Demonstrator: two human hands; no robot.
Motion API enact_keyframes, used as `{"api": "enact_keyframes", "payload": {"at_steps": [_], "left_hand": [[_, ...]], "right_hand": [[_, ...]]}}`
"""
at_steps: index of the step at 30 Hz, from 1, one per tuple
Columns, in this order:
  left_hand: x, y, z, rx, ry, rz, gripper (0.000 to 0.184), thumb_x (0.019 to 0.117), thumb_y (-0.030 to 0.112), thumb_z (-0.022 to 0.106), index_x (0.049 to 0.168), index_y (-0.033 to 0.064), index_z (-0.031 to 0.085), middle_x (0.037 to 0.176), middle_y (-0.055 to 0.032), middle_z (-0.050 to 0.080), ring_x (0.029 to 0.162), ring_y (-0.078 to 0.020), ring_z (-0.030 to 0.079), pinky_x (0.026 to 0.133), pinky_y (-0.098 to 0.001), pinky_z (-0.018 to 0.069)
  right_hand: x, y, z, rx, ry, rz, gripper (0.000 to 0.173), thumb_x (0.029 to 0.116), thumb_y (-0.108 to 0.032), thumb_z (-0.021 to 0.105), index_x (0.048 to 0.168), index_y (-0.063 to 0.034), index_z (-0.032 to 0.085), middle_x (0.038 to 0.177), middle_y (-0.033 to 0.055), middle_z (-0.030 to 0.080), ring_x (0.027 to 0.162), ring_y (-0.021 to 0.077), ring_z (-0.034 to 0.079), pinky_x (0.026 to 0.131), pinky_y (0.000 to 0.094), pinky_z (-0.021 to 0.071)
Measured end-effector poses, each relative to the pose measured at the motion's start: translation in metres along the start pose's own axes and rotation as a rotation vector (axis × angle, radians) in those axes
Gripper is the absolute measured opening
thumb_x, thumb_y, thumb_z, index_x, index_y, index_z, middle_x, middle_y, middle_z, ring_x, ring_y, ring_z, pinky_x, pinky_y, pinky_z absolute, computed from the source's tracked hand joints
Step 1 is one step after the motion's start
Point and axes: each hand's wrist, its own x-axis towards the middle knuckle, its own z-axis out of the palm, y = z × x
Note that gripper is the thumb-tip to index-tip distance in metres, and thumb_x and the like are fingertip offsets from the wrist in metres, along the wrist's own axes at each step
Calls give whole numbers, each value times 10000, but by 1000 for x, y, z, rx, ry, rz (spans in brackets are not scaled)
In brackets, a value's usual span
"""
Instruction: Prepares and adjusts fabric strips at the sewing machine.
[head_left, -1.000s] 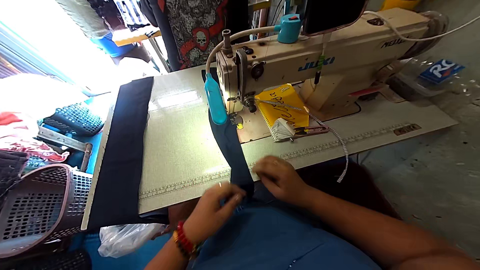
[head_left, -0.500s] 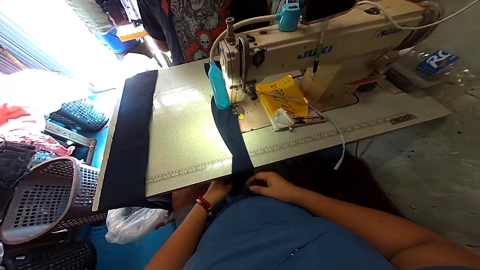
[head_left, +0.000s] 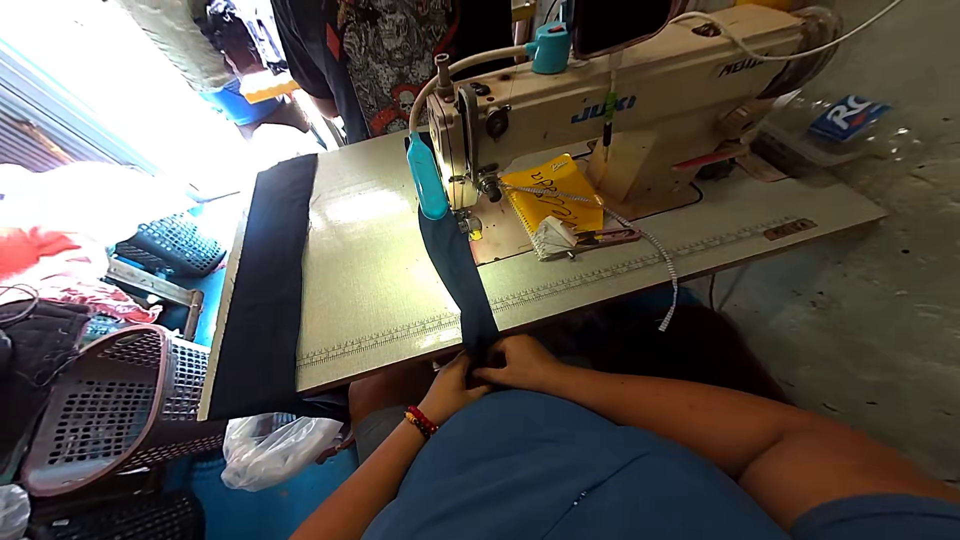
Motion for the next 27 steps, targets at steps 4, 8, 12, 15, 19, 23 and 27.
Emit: {"api": "enact_keyframes", "payload": {"at_steps": [4, 8, 12, 15, 19, 23, 27], "left_hand": [[-5, 0, 4, -249, 30, -90, 476, 938, 72, 660, 1352, -106, 504, 1103, -125, 713, 954, -67, 698, 911, -243, 561], [-8, -7, 4, -146, 160, -164, 428, 937, 151, 675, 1284, -85, 593, 1133, -170, 696, 1005, -143, 682, 942, -317, 546], [-4, -9, 7, -68, 226, -185, 362, 939, 177, 701, 1191, -76, 644, 1008, -153, 723, 882, -167, 716, 857, -360, 592], [0, -6, 7, 8, 252, -207, 377, 932, 259, 720, 1131, -58, 673, 959, -143, 720, 848, -175, 698, 824, -374, 572], [4, -8, 7, 45, 257, -206, 429, 949, 308, 690, 1153, -69, 687, 1069, -217, 709, 1011, -285, 681, 948, -485, 518], [3, -16, 10, 5, 267, -184, 421, 920, 236, 727, 1181, -86, 655, 1136, -242, 667, 998, -240, 683, 896, -381, 565], [-1, -28, 14, -56, 283, -178, 430, 912, 187, 723, 1230, -86, 629, 1204, -251, 642, 1046, -225, 679, 893, -347, 579]], "right_hand": [[-1, 5, 3, -52, 13, -42, 334, 996, -273, 614, 1046, 42, 715, 1020, 234, 707, 1018, 381, 671, 930, 580, 488], [-7, 16, -3, 30, -41, -236, 322, 1002, -231, 646, 1178, 30, 710, 1131, 224, 719, 1094, 349, 684, 1016, 537, 495], [-31, 22, -47, 116, 36, -349, 256, 1008, -207, 646, 1081, 23, 729, 978, 173, 729, 908, 262, 701, 879, 473, 552], [-57, 22, -105, 195, 271, -241, 274, 1056, -194, 558, 1065, 46, 690, 916, 159, 685, 788, 210, 661, 776, 407, 558], [-73, 55, -177, 269, 911, -148, 229, 1026, -161, 598, 1068, 48, 683, 910, 148, 683, 740, 190, 645, 686, 383, 562], [-74, 99, -246, 290, 1328, 139, 446, 1013, -323, 639, 1226, 67, 597, 1048, 218, 668, 914, 309, 664, 850, 496, 544], [-56, 126, -283, 397, 1322, 303, 655, 964, -462, 692, 1343, 48, 537, 1153, 239, 666, 1027, 350, 667, 912, 536, 532]]}}
